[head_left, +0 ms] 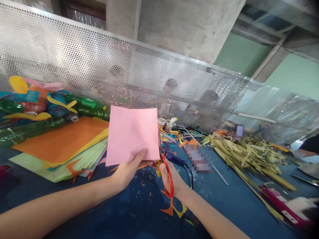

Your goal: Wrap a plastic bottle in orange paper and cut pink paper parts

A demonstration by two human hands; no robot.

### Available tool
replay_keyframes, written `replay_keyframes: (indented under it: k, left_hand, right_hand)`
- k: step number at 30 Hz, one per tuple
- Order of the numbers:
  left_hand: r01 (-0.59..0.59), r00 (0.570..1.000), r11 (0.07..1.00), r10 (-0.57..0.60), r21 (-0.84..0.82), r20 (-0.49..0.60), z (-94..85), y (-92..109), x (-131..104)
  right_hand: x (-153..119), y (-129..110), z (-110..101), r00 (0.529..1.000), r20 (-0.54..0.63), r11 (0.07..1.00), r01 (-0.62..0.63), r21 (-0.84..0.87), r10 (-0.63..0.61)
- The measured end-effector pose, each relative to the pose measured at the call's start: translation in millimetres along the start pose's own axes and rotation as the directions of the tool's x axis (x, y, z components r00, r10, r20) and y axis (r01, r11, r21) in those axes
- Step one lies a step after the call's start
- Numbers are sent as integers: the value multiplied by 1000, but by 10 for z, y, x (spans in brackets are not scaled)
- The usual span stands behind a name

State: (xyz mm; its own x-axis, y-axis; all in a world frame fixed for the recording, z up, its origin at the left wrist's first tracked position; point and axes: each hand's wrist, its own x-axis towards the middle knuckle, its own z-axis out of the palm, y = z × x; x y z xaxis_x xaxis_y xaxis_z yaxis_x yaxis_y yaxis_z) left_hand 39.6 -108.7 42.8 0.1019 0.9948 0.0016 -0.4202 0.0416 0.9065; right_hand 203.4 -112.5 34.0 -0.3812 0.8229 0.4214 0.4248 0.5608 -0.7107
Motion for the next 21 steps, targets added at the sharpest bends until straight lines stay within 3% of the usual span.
replay_keyframes:
  k: [4,9,13,17,21]
  left_hand:
    - [36,996,998,-33,-48,78,10,1,3]
    - [11,997,998,-6,-62,76,18,0,-1]
    - [-108,994,988,107,-112,-22,-36,30,117]
    - [-155,977,962,116,-226,-177,-113,116,352]
    - [-115,988,927,68,-358,-141,-154,187,490]
  right_hand:
    - [24,-75,-7,1000,11,999,1,38,-2]
    - [1,-24,-8,1000,1,999,-20,36,20]
    - [-36,83,18,990,33,988,-141,69,139]
    - [18,63,45,962,82,928,-274,252,262]
    - [103,41,8,921,22,823,-357,442,388]
